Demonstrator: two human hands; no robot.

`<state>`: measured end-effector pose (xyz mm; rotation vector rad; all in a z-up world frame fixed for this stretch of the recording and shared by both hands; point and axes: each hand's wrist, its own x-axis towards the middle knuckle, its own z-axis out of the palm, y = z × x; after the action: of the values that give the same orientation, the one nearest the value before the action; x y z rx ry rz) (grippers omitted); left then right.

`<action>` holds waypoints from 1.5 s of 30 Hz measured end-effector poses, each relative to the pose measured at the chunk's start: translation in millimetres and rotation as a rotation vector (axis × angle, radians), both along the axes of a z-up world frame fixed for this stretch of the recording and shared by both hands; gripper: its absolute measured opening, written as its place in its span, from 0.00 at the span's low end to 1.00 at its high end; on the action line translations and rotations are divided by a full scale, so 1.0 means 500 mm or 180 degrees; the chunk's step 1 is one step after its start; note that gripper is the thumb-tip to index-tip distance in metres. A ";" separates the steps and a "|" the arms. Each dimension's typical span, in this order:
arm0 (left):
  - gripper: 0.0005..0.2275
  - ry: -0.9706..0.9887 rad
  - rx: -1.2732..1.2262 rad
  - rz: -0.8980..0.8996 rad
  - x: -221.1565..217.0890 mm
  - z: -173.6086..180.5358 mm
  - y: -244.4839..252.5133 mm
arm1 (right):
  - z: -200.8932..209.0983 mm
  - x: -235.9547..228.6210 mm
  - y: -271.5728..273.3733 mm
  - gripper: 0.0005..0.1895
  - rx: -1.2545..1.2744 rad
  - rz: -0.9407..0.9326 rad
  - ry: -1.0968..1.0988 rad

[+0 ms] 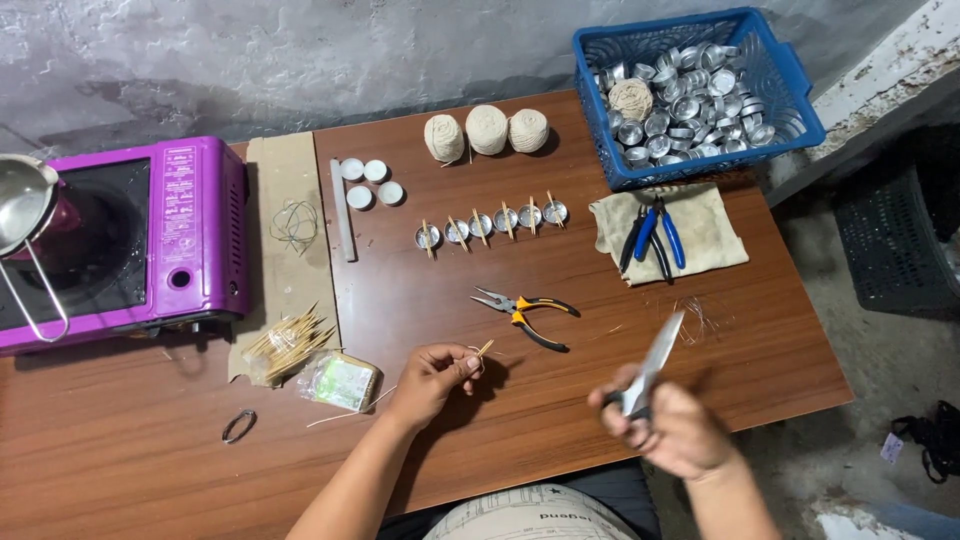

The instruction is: Assembling cotton wicks into metal holders using pliers and scissors at a workshop table.

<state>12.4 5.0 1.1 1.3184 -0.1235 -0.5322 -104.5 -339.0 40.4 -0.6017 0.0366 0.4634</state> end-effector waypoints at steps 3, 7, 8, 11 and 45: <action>0.05 0.0048 -0.0103 0.0017 -0.001 0.001 0.000 | 0.017 -0.002 0.075 0.27 -0.0477 0.0430 -0.0085; 0.05 0.0006 -0.0034 -0.0028 0.000 -0.005 0.001 | -0.015 -0.015 0.128 0.24 -0.1725 0.0586 -0.0228; 0.05 0.0006 -0.0065 -0.0030 0.000 -0.005 0.001 | -0.020 -0.017 0.137 0.24 -0.1844 0.0807 -0.0337; 0.05 0.0015 -0.0089 -0.0017 0.000 -0.003 0.001 | -0.033 -0.022 0.164 0.30 -0.2015 0.1072 -0.0354; 0.05 0.0053 -0.0194 -0.0036 -0.001 -0.011 0.002 | -0.055 0.021 0.239 0.15 -0.2751 0.0792 -0.0102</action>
<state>11.9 6.0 -4.4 1.2544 -0.1326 -0.5449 -94.2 -219.4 13.2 -1.4734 0.1363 0.6791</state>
